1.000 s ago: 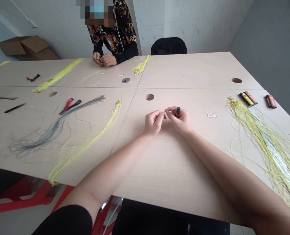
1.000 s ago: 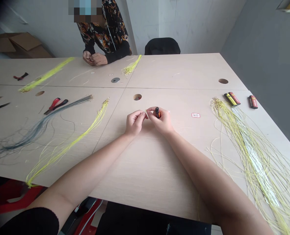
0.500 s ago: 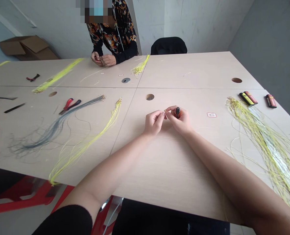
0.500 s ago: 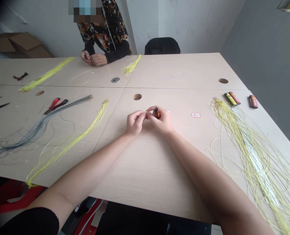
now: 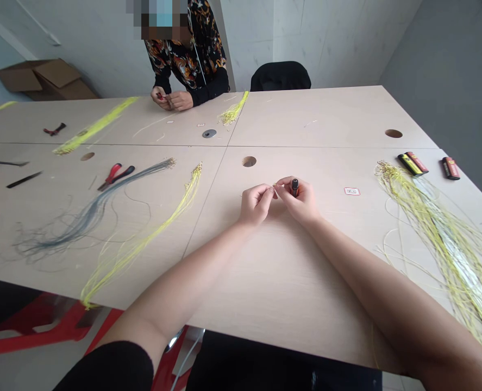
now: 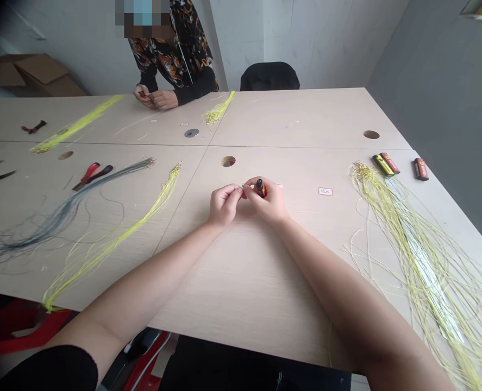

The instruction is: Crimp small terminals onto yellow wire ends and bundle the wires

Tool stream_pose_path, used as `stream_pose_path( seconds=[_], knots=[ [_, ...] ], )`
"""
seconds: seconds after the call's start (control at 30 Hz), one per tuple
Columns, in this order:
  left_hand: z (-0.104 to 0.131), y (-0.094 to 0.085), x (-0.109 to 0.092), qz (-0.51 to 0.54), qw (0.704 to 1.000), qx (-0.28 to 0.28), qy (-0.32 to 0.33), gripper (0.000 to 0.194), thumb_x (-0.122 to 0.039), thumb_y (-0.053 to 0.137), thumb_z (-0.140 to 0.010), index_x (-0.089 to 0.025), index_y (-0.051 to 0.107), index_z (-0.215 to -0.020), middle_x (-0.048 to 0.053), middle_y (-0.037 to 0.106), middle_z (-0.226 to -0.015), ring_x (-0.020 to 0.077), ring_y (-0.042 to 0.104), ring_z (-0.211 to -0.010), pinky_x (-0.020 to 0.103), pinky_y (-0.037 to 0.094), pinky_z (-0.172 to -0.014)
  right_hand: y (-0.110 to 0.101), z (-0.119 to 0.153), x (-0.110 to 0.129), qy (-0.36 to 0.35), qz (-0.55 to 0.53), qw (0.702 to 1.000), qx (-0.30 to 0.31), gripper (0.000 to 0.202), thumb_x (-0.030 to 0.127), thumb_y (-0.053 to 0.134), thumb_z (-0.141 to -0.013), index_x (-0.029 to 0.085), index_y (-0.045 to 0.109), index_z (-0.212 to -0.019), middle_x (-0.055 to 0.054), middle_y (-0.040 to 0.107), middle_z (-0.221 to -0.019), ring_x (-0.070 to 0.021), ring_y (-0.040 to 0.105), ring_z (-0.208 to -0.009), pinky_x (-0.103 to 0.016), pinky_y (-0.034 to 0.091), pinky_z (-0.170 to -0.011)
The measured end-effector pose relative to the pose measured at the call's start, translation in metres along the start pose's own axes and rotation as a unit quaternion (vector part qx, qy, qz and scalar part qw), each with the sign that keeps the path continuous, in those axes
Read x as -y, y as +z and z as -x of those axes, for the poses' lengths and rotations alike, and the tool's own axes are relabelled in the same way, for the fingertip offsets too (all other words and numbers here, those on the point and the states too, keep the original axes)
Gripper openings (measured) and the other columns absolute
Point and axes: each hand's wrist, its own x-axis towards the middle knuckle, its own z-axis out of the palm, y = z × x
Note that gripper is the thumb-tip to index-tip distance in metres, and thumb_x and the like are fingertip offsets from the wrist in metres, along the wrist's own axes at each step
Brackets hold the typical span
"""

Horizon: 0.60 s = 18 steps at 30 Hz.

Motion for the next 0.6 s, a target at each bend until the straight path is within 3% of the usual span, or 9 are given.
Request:
stream_pose_path(
  seconds=[0.6],
  knots=[
    [-0.0001, 0.0004, 0.0014, -0.001, 1.0, 0.002, -0.003, 0.035, -0.039, 0.048, -0.085, -0.018, 0.058, -0.059, 0.0, 0.053, -0.054, 0.0125, 0.047, -0.056, 0.027, 0.036, -0.057, -0.0006, 0.0007, 0.0036, -0.001, -0.009, 1.0, 0.008, 0.017, 0.033, 0.059, -0.08, 0.019, 0.058, -0.071, 0.001, 0.056, -0.061, -0.0101, 0.043, -0.055, -0.027, 0.034, -0.053]
  ],
)
